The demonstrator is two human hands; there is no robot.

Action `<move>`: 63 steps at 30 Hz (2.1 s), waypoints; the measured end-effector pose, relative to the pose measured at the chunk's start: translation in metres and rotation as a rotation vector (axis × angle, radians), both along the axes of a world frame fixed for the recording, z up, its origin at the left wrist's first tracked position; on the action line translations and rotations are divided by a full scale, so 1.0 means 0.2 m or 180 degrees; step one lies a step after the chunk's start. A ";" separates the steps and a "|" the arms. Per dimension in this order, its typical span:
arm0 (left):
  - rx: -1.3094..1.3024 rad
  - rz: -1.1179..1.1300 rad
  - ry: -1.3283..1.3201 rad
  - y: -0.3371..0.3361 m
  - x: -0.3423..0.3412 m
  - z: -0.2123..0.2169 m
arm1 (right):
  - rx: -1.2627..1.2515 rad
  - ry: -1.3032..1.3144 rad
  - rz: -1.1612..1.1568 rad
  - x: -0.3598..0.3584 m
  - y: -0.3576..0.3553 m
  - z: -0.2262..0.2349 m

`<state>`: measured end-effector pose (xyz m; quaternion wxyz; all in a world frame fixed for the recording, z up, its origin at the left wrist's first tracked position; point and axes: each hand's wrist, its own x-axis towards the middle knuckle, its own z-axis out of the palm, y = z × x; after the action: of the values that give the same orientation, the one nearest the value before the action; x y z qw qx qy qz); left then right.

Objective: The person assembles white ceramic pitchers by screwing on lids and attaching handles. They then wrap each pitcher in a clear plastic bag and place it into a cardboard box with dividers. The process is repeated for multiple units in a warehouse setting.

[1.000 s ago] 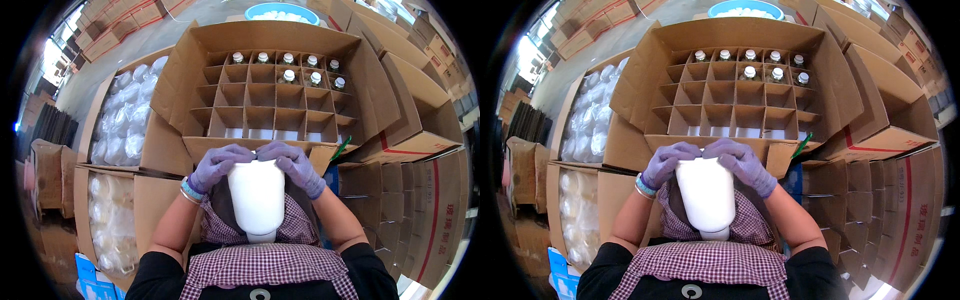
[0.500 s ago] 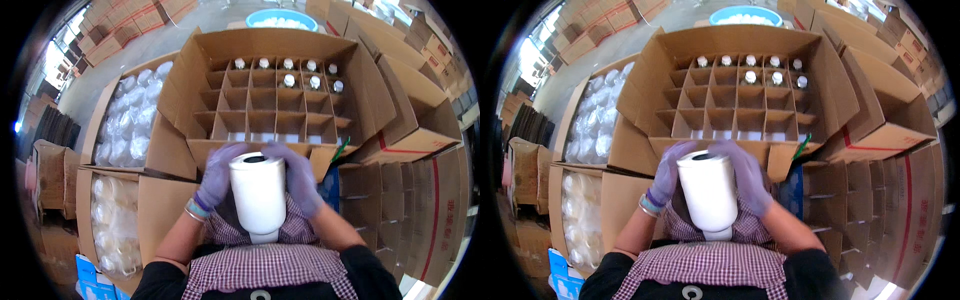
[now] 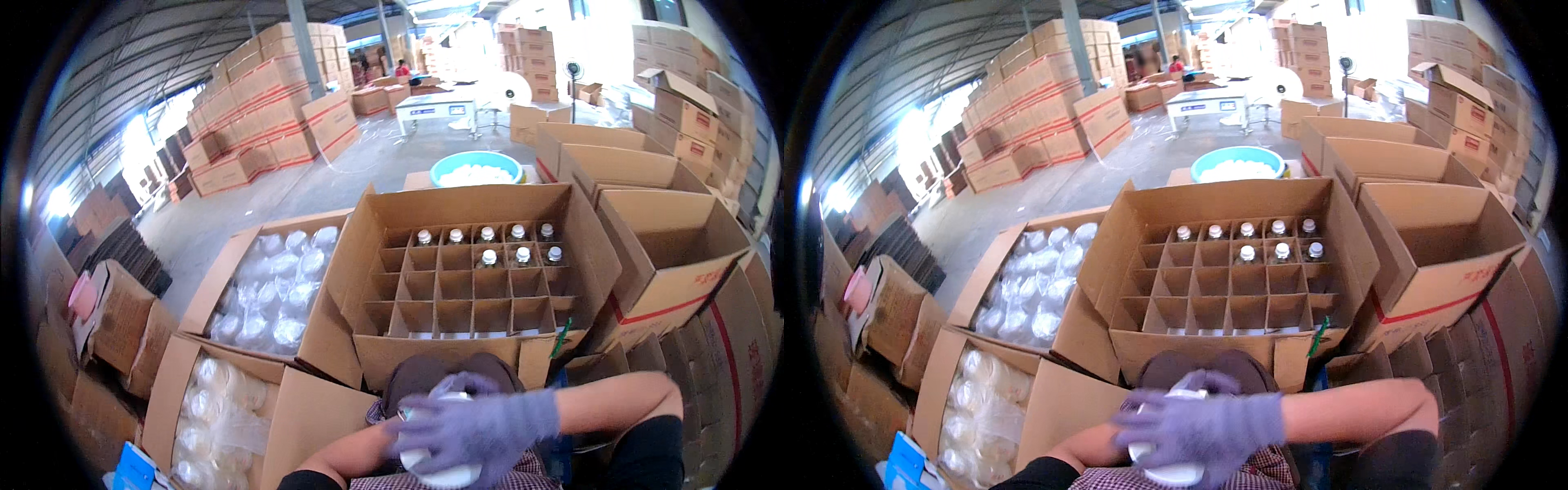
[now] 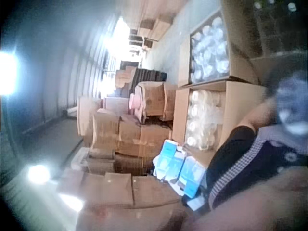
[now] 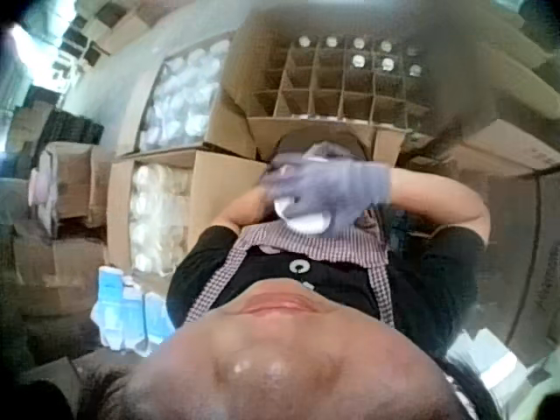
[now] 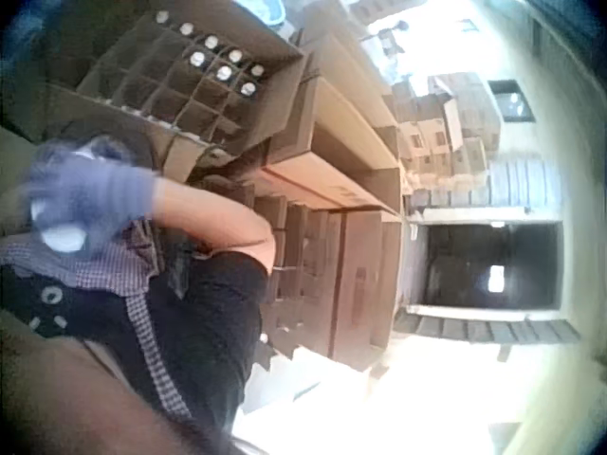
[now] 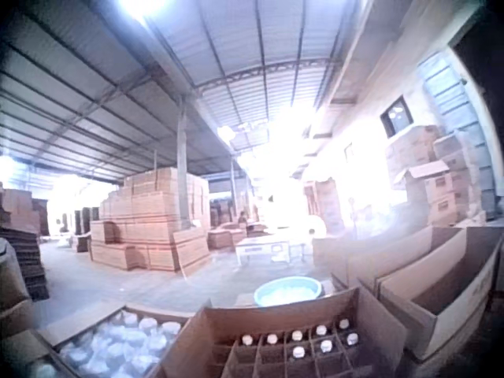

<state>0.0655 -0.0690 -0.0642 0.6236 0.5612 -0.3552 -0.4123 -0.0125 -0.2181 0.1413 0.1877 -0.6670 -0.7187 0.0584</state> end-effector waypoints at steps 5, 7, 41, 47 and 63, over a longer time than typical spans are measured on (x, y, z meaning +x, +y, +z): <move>-0.0201 0.0236 0.0768 0.17 -0.28 0.23 | 0.0167 0.0865 -0.0768 0.02 -0.03 -0.09; -0.0199 0.1006 0.0312 0.16 -0.46 0.23 | 0.0683 0.1275 -0.2234 0.11 -0.25 -0.33; -0.0003 -0.0245 0.0574 0.46 -0.22 0.20 | -0.0208 -0.0199 -0.1569 -0.18 -0.12 -0.12; 0.0988 0.1316 0.0119 0.38 -0.43 0.18 | 0.0665 0.0879 -0.2220 -0.12 -0.23 -0.38; 0.0673 0.2461 0.0571 0.36 -0.42 0.23 | -0.0382 0.1215 -0.7008 0.25 -1.28 -1.32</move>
<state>-0.0193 0.0035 -0.0177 0.7000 0.6761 -0.0181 -0.2291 0.0377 -0.4738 -0.1235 0.2117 -0.9275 0.3082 -0.0036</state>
